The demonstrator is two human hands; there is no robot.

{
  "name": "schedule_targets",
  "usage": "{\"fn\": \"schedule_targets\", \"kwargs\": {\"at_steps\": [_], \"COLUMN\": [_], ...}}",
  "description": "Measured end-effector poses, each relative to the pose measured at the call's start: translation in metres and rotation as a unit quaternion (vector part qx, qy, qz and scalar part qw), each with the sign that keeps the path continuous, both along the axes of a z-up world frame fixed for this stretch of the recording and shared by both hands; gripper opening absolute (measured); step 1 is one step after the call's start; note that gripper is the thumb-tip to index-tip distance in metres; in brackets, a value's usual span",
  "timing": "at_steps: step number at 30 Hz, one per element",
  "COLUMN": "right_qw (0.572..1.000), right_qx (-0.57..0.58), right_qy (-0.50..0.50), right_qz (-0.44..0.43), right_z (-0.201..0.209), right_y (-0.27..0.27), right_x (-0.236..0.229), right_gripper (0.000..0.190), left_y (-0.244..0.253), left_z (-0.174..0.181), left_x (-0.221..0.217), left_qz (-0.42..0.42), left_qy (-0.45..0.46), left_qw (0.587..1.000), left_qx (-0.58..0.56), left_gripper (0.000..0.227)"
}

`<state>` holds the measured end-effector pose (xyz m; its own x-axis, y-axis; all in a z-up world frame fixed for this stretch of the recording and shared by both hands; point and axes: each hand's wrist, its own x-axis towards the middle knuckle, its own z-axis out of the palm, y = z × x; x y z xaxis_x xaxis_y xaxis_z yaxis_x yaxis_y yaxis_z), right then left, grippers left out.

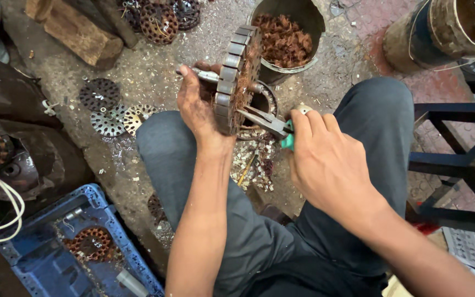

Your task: The person uses pliers to pull copper windings from a circular metal stator core. They rotate the stator to access different sections and drop the removed copper into a nearby bucket.

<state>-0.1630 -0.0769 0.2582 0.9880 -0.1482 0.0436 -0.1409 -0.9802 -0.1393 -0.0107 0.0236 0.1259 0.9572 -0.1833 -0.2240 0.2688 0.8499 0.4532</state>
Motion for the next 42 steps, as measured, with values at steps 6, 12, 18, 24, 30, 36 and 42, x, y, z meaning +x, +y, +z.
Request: {"fn": "schedule_targets", "kwargs": {"at_steps": [6, 12, 18, 24, 30, 36, 42], "right_qw": [0.995, 0.964, 0.947, 0.978, 0.950, 0.881, 0.944], "right_qx": [-0.065, 0.201, 0.218, 0.023, -0.208, -0.374, -0.216], "right_qy": [0.067, 0.118, 0.218, 0.141, 0.022, -0.002, 0.161], "right_qz": [0.039, 0.128, 0.086, 0.154, 0.233, 0.289, 0.192], "right_z": [0.008, 0.000, -0.004, 0.005, 0.003, -0.001, 0.016], "right_y": [-0.012, -0.046, -0.058, -0.065, -0.075, -0.082, -0.089], "right_x": [0.008, 0.029, 0.054, 0.071, 0.086, 0.106, 0.091], "right_gripper": [0.047, 0.040, 0.037, 0.051, 0.032, 0.010, 0.039], "left_y": [0.005, 0.004, -0.005, -0.003, -0.007, -0.025, -0.010], "left_z": [0.002, -0.006, -0.022, -0.027, -0.037, -0.051, -0.022], "left_x": [0.000, 0.003, 0.013, 0.015, 0.025, 0.034, 0.038], "left_qz": [0.009, 0.008, 0.009, -0.069, -0.047, 0.002, -0.008], "left_qy": [-0.034, -0.042, 0.059, -0.039, 0.035, 0.185, 0.023], "left_qw": [0.999, 0.998, 0.996, 0.997, 0.998, 0.982, 0.973], "left_qx": [0.011, 0.039, 0.070, 0.009, 0.013, 0.036, 0.230], "left_gripper": [0.038, 0.040, 0.040, 0.049, 0.053, 0.047, 0.036]}}
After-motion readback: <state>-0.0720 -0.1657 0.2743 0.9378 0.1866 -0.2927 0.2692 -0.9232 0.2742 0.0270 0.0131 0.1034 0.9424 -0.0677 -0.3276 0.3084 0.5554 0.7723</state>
